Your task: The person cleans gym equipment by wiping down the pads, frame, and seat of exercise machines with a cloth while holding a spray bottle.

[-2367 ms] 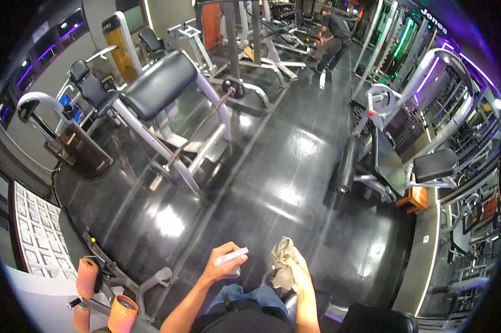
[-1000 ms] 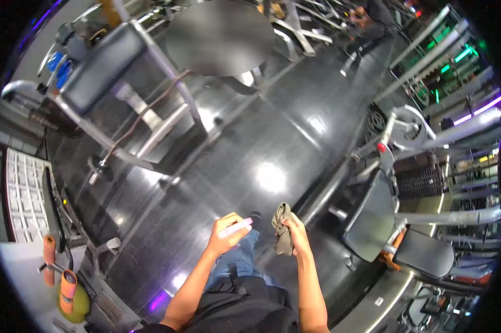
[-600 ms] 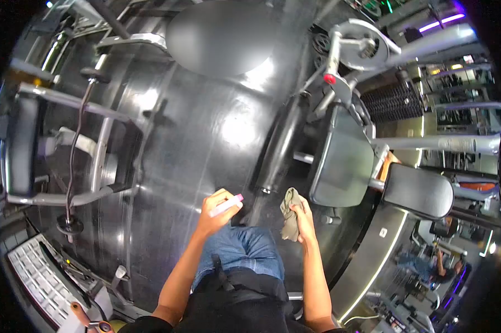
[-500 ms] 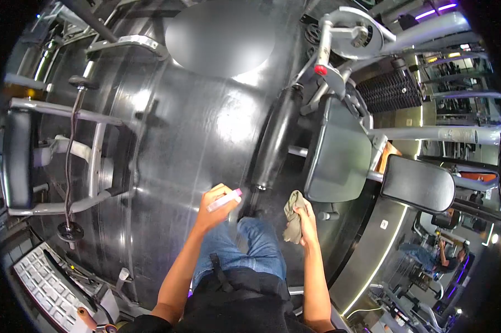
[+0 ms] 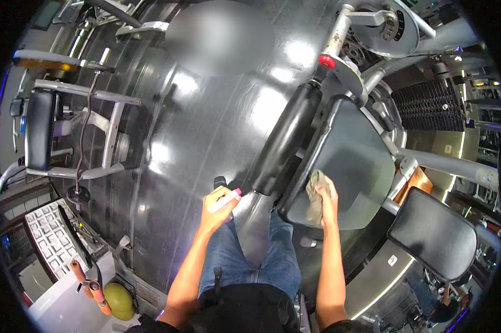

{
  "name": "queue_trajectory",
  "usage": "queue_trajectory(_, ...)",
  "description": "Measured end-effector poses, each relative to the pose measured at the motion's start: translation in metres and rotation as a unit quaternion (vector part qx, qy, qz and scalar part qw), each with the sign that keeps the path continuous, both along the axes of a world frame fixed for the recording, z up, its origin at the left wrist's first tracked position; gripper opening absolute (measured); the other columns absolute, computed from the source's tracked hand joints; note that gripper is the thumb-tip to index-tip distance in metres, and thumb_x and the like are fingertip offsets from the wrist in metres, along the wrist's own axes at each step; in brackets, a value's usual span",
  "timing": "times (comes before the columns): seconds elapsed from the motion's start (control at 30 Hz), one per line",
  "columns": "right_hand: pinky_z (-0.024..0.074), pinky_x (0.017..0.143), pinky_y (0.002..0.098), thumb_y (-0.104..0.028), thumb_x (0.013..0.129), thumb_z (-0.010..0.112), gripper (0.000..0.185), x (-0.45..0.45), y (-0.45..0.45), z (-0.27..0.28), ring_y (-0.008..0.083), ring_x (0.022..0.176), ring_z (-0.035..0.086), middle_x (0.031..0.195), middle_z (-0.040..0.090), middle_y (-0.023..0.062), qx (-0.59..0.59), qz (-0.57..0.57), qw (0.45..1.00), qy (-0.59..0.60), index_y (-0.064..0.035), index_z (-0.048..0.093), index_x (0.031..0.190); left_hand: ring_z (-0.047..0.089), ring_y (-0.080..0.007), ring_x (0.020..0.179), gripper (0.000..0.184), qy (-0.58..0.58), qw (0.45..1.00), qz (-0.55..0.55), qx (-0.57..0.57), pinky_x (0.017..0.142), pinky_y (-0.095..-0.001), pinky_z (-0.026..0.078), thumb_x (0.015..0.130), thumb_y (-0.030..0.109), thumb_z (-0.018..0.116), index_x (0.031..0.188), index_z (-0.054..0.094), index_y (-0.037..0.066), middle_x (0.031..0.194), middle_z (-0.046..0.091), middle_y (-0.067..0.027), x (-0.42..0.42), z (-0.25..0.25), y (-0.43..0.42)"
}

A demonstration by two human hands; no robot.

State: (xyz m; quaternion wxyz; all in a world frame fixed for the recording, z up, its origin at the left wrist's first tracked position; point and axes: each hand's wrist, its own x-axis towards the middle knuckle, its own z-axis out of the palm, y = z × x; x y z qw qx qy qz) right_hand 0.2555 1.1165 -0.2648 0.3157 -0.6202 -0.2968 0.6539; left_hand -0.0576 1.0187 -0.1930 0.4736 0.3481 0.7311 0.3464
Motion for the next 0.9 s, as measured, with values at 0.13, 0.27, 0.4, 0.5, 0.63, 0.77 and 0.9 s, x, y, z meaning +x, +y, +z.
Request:
queue_trajectory(0.13,0.0501,0.067,0.0271,-0.022,0.086,0.058,0.051,0.035,0.082,-0.021,0.0142,0.09,0.06,0.112,0.062,0.0048,0.002,0.022,0.998,0.056,-0.0046,0.054,0.133,0.054,-0.0083,0.068,0.014,0.013,0.999,0.024,0.02,0.061,-0.0265,0.041,0.083,0.014,0.074,0.08,0.068,0.002,0.077,0.059,-0.0012,0.053,-0.017,0.018)
queue_trajectory(0.27,0.0489,0.059,0.0286,-0.027,0.087,0.059,0.044,0.059,0.136,-0.036,0.0138,0.073,0.057,0.101,0.062,0.004,0.039,-0.045,0.995,0.082,-0.0073,0.056,0.126,0.056,-0.0096,0.069,0.01,0.034,0.998,0.027,0.038,0.063,-0.0269,0.043,0.082,0.013,0.074,0.082,0.07,0.004,0.075,0.061,-0.0026,0.099,-0.031,0.067)
queue_trajectory(0.4,0.0496,0.057,0.0306,-0.03,0.086,0.061,0.036,0.075,0.157,-0.053,0.0147,0.067,0.056,0.095,0.062,0.004,-0.045,-0.144,0.971,0.187,-0.0083,0.059,0.115,0.054,-0.0098,0.066,0.018,0.049,0.994,-0.009,0.093,0.062,-0.0275,0.041,0.084,0.018,0.073,0.078,0.067,0.002,0.072,0.059,-0.003,0.126,-0.044,0.126)
queue_trajectory(0.5,0.049,0.054,0.0315,-0.037,0.082,0.063,0.034,0.08,0.165,-0.057,0.0156,0.061,0.055,0.086,0.061,0.005,-0.134,-0.214,0.939,0.232,-0.011,0.062,0.103,0.062,-0.0166,0.065,0.012,0.047,0.991,-0.015,0.122,0.061,-0.0305,0.046,0.081,0.015,0.075,0.082,0.071,0.003,0.074,0.064,-0.0091,0.141,-0.053,0.176)
queue_trajectory(0.63,0.045,0.052,0.0334,-0.042,0.079,0.062,0.039,0.085,0.17,-0.074,0.0154,0.056,0.052,0.087,0.061,0.0062,-0.157,-0.211,0.946,0.19,-0.0117,0.062,0.104,0.055,-0.0087,0.061,0.023,0.047,0.994,0.013,0.098,0.056,-0.0294,0.041,0.08,0.019,0.076,0.072,0.066,0.0,0.067,0.061,-0.0063,0.152,-0.065,0.241)
queue_trajectory(0.77,0.0453,0.052,0.0311,-0.041,0.08,0.061,0.038,0.08,0.17,-0.078,0.016,0.058,0.052,0.085,0.06,0.0059,-0.167,-0.225,0.947,0.159,-0.0106,0.06,0.103,0.055,-0.0109,0.062,0.025,0.065,0.995,-0.021,0.077,0.058,-0.0298,0.041,0.081,0.025,0.073,0.077,0.068,0.0,0.065,0.061,-0.0059,0.161,-0.078,0.286)
queue_trajectory(0.9,0.0445,0.049,0.0281,-0.036,0.085,0.057,0.031,0.082,0.171,-0.086,0.0159,0.057,0.053,0.084,0.06,0.0058,-0.143,-0.24,0.943,0.183,-0.0103,0.06,0.104,0.059,-0.0193,0.061,0.029,0.144,0.986,-0.051,0.058,0.06,-0.0333,0.043,0.081,0.027,0.072,0.073,0.067,-0.001,0.067,0.062,-0.011,0.173,-0.084,0.307)
